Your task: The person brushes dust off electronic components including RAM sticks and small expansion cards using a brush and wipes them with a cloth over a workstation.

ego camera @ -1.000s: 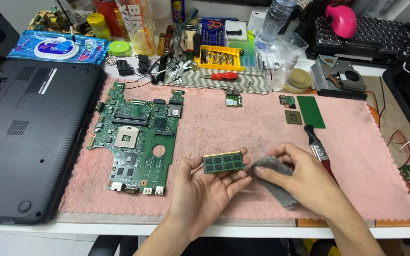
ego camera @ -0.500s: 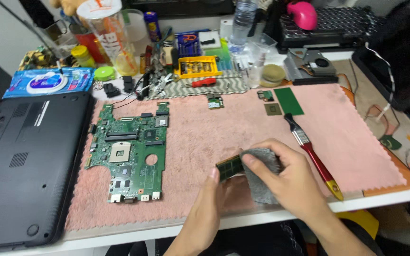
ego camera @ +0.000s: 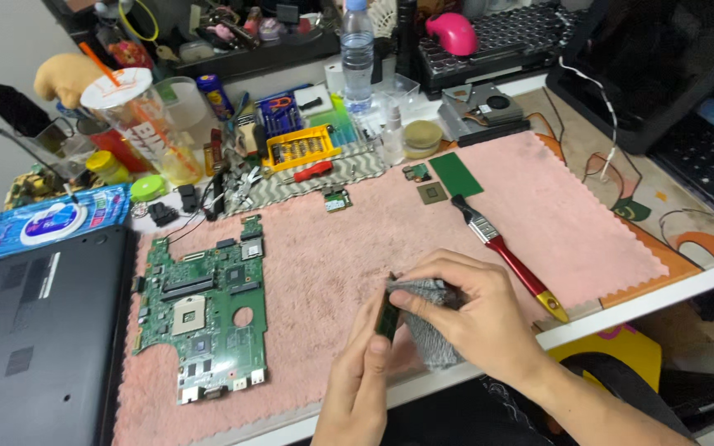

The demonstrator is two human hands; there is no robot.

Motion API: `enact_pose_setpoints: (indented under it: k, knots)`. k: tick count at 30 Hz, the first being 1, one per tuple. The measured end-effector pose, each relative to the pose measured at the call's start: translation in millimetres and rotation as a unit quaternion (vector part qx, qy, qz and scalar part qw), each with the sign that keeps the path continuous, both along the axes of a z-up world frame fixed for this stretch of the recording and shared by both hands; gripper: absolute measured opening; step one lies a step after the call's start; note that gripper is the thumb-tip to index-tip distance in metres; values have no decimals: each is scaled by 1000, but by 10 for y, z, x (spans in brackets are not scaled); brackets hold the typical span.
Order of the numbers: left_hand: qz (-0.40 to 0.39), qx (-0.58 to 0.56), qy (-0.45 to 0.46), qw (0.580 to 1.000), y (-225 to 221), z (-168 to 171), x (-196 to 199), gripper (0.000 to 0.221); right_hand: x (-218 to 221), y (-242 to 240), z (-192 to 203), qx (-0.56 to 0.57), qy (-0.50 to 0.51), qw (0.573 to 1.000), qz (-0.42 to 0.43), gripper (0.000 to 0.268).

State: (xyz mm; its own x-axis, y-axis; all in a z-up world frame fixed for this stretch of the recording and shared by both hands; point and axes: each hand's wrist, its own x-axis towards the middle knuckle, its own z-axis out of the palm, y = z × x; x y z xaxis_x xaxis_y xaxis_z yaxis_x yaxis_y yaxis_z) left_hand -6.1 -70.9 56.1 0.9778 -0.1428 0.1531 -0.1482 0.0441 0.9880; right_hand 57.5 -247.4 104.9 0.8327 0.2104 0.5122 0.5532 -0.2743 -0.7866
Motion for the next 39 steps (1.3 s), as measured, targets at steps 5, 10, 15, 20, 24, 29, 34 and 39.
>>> enact_pose_setpoints:
  k: [5,10,15,20,24,29,34,39]
  knots:
    - [-25,-24,-83,996,-10,-21,54,72,54,-70,-20,-38,-40,998,-41,15]
    - [-16,8,-66,998,25,-14,24,64,50,-58,-20,-32,-42,999,-4,15]
    - [-29,13,-74,997,63,-3,26,66,-10,-19,18,-23,-84,996,23,15]
    - [-38,36,-69,996,67,6,-4,66,0,-40,-19,-23,-77,997,-23,11]
    - [-58,5,-58,997,20,252,-6,70,55,-54,-30,-33,-72,996,-52,12]
    - [-17,29,-50,998,54,-11,53,67,65,-48,-142,4,-28,1000,-1,17]
    - [-34,8,-55,998,54,84,51,67,72,-31,-253,-42,-34,998,-30,23]
    - [-60,-8,-22,998,70,155,62,72,88,31,-233,-54,-50,995,-62,23]
